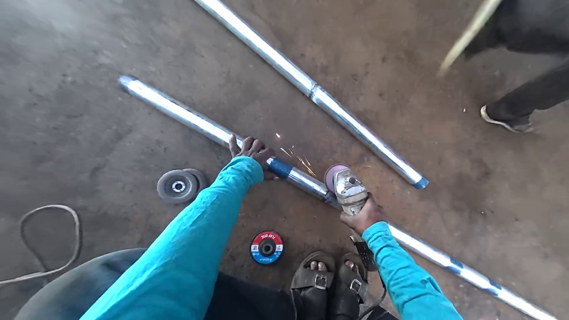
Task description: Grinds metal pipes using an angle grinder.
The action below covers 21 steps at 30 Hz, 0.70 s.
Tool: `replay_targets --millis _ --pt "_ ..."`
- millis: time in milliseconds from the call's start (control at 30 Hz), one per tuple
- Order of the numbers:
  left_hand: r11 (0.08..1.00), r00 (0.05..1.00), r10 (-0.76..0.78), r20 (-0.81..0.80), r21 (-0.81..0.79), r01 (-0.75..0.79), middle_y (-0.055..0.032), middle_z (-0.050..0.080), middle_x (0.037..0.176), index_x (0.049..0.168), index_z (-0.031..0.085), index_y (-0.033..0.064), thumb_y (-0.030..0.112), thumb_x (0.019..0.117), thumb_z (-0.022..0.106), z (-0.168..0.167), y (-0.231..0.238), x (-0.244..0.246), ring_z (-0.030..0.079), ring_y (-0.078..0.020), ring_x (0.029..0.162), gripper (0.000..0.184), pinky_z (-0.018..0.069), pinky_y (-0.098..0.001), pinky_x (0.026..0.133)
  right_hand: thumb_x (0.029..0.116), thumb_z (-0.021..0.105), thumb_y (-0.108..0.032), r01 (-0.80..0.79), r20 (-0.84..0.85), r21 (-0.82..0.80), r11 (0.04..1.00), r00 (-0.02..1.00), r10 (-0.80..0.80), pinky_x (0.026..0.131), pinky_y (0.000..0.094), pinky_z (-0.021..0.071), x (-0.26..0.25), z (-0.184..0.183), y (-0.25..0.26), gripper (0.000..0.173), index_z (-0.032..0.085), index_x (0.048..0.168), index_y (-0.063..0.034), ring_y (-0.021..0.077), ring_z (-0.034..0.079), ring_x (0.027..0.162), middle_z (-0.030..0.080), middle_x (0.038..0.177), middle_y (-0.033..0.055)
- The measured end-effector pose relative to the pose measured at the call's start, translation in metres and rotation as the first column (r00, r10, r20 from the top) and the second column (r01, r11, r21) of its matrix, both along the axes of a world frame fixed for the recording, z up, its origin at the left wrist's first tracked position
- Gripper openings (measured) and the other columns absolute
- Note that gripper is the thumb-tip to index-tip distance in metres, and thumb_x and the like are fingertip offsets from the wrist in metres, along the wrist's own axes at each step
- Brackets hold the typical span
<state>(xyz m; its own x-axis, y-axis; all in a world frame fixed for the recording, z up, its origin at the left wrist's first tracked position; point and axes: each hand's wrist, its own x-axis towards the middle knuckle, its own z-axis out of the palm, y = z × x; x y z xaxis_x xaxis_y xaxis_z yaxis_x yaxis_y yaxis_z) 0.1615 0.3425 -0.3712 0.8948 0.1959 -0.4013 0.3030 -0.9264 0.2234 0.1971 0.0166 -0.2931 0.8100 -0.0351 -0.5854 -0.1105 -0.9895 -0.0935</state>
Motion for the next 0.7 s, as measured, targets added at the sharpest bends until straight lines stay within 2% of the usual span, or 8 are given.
replay_targets --millis 133,300,433,700 --pt "1.000 1.000 0.001 0.012 0.001 -0.001 -0.0049 0.058 0.146 0.135 0.064 0.0328 0.063 0.0688 0.088 -0.005 0.002 -0.001 0.033 -0.0358 0.151 0.077 0.0037 -0.0767 0.119 0.0679 0.094 -0.045 0.002 -0.006 -0.036 0.999 1.000 -0.002 0.093 0.0659 0.0527 0.001 0.001 -0.006 0.100 0.048 0.147 -0.0040 0.0442 0.069 0.111 0.071 0.117 0.0251" --pt "1.000 1.000 -0.010 0.011 0.004 0.010 -0.0056 0.059 0.143 0.134 0.065 0.0322 0.061 0.0693 0.089 -0.003 0.002 0.002 0.035 -0.0358 0.150 0.075 0.0056 -0.0770 0.118 0.0671 0.094 -0.047 -0.048 -0.030 -0.061 0.997 0.998 0.047 0.092 0.0623 0.0544 -0.007 0.003 -0.003 0.098 0.050 0.144 -0.0053 0.0409 0.070 0.110 0.072 0.115 0.0214" --pt "1.000 1.000 -0.003 0.001 -0.002 0.003 -0.0062 0.058 0.144 0.135 0.064 0.0318 0.058 0.0701 0.090 0.004 0.001 0.001 0.034 -0.0363 0.150 0.075 0.0052 -0.0769 0.118 0.0676 0.094 -0.046 -0.009 -0.007 -0.041 0.999 1.000 0.009 0.092 0.0630 0.0542 -0.006 0.002 0.001 0.099 0.048 0.146 -0.0053 0.0428 0.070 0.111 0.072 0.116 0.0233" --pt "1.000 1.000 0.005 0.024 -0.002 -0.005 -0.0047 0.059 0.142 0.134 0.064 0.0325 0.060 0.0693 0.089 -0.003 -0.001 -0.003 0.036 -0.0348 0.149 0.075 0.0043 -0.0760 0.119 0.0679 0.093 -0.046 0.012 0.006 -0.035 0.999 1.000 -0.012 0.092 0.0638 0.0541 0.000 -0.004 0.000 0.100 0.048 0.146 -0.0035 0.0424 0.070 0.110 0.072 0.115 0.0236"
